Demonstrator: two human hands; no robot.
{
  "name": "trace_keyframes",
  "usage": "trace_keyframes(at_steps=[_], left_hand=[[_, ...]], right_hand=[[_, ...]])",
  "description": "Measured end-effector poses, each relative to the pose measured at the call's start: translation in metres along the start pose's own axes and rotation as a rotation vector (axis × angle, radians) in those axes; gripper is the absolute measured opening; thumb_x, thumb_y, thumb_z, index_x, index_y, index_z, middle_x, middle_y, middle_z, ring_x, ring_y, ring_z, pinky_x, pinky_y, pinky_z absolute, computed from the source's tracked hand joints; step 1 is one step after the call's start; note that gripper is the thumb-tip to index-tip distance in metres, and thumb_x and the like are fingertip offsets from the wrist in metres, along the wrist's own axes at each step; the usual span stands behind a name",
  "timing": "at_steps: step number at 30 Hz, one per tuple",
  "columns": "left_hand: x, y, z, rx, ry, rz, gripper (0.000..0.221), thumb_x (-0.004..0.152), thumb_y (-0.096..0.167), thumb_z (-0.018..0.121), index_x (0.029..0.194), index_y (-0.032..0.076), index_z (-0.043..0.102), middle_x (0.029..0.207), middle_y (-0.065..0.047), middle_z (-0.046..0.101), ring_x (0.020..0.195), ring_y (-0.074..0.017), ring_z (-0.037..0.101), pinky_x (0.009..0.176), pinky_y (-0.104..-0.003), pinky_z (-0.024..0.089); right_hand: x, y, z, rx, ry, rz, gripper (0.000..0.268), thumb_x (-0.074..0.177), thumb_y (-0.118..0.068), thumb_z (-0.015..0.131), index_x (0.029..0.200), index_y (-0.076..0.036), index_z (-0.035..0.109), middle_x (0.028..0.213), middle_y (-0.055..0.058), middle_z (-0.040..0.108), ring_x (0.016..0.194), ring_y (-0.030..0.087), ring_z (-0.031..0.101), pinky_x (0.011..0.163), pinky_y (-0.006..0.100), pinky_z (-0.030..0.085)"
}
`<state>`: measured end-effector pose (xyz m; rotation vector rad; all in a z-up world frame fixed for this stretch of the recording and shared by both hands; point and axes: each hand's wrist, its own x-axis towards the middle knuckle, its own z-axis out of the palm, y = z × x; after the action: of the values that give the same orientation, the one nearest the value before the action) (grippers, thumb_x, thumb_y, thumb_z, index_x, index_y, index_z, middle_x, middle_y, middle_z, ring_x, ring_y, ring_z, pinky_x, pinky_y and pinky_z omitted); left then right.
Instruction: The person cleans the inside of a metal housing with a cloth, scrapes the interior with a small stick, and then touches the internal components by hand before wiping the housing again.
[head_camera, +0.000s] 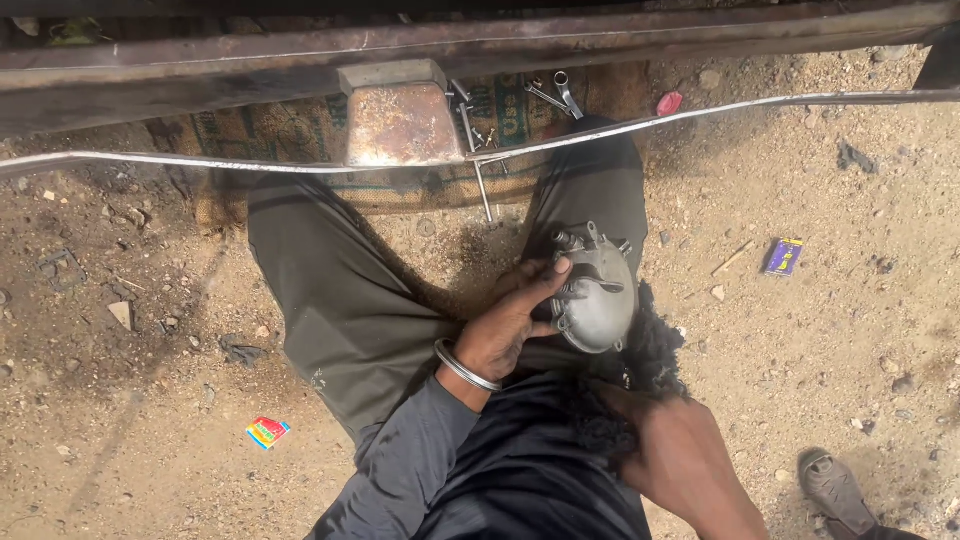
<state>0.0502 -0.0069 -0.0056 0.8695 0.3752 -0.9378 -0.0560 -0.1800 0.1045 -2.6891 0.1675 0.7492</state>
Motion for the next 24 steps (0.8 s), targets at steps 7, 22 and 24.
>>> trace_keyframes(at_steps=[7,22,24], left_hand=[[-0.025,-0.025,0.019,0.050,-0.051,0.092,0.079,0.089,0.061,0.057,0.146,0.007,0.045,0.146,-0.013,0.051,0.137,-0.0263,0.049,0.108,-0.052,0.043],[-0.037,-0.033,0.022,-0.106,-0.048,0.012,0.059,0.098,0.051,0.054,0.138,0.007,0.059,0.136,-0.007,0.063,0.125,-0.0173,0.057,0.109,-0.037,0.041],[-0.043,-0.034,0.017,-0.092,-0.061,0.060,0.051,0.099,0.046,0.058,0.131,0.007,0.062,0.128,-0.006,0.064,0.121,-0.0162,0.058,0.107,-0.035,0.042]], right_hand=[[0.004,-0.037,-0.028,-0.023,0.613,-0.248,0.057,0.059,-0.015,0.081,0.115,-0.010,0.070,0.092,0.014,0.067,0.084,0.037,0.069,0.070,0.045,0.057],[0.012,0.018,-0.008,-0.567,0.707,-0.771,0.036,0.082,-0.020,0.069,0.116,-0.015,0.080,0.063,-0.004,0.044,0.052,0.009,0.045,0.046,0.029,0.034],[-0.003,0.003,-0.015,-0.513,0.665,-0.786,0.040,0.081,-0.028,0.066,0.115,-0.011,0.078,0.062,-0.002,0.045,0.052,0.011,0.048,0.046,0.030,0.037]])
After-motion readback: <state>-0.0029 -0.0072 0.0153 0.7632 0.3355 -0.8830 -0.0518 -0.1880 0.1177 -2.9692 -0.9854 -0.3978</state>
